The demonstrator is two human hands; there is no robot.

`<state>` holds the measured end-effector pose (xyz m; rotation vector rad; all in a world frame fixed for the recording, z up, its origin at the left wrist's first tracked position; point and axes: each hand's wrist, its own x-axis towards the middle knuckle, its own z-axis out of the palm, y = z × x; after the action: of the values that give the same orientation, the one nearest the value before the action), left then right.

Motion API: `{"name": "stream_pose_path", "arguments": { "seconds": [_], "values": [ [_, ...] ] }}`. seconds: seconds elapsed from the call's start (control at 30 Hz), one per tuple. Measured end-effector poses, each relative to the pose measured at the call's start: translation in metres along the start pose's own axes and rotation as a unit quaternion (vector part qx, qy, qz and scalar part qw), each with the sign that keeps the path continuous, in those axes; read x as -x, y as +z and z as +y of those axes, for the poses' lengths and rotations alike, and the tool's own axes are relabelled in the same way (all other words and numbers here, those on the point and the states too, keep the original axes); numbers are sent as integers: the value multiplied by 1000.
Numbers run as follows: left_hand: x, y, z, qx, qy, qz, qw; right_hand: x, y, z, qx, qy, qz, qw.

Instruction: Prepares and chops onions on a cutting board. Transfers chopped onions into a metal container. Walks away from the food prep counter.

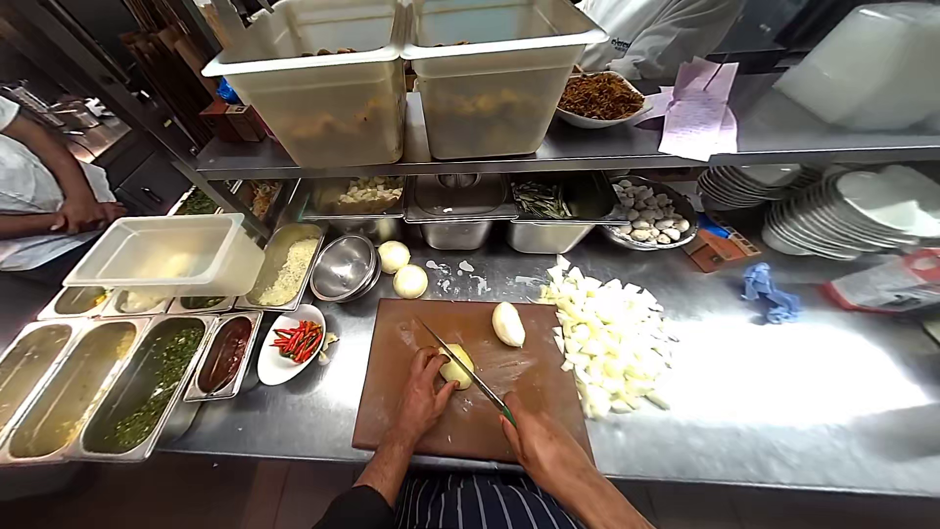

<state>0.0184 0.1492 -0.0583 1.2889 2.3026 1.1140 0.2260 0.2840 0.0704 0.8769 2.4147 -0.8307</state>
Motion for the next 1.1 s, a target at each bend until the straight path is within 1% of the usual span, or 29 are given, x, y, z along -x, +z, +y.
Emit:
{"name": "stream_pose_path", "arguments": {
  "seconds": [0.1, 0.2, 0.37, 0.47, 0.6, 0.67, 0.77, 0.83, 0.9, 0.97, 1.03, 1.1],
  "values": [
    [0, 2, -1, -1, -1, -6, 1000, 8, -6, -2, 23, 9, -16, 1000],
    [2, 5, -6, -3, 10, 4, 1000, 16, -11, -7, 36, 20, -29, 999],
    [2, 10, -12, -11, 22, 21, 999, 20, -8, -20, 51, 66, -40, 996],
    [3, 8, -13, -11, 16, 11, 1000, 7, -4, -30, 51, 79, -44, 995],
    [0, 5, -13, 6, 11, 6, 1000, -23, 2, -41, 45, 76, -47, 995],
    [0, 5, -14, 11, 9, 1, 1000, -40, 13, -38, 30, 68, -37, 997],
    [3, 7, -17, 10, 2, -10, 1000, -69, 45, -26, 15, 60, 8, 998],
    [2, 6, -17, 3, -1, -11, 1000, -79, 52, -21, 8, 49, 27, 998],
    [4, 7, -13, -14, 2, -5, 1000, -79, 52, -12, -28, 30, 31, 999],
    [-1, 2, 2, -54, -14, -29, 998, -85, 46, 5, -101, -3, 24, 995],
    [-4, -9, 24, -88, -72, -89, 989, -90, 44, 23, -167, -30, 21, 985],
    [-6, -24, 34, -86, -117, -128, 981, -84, 45, 25, -183, -34, 64, 980]
  ]
}}
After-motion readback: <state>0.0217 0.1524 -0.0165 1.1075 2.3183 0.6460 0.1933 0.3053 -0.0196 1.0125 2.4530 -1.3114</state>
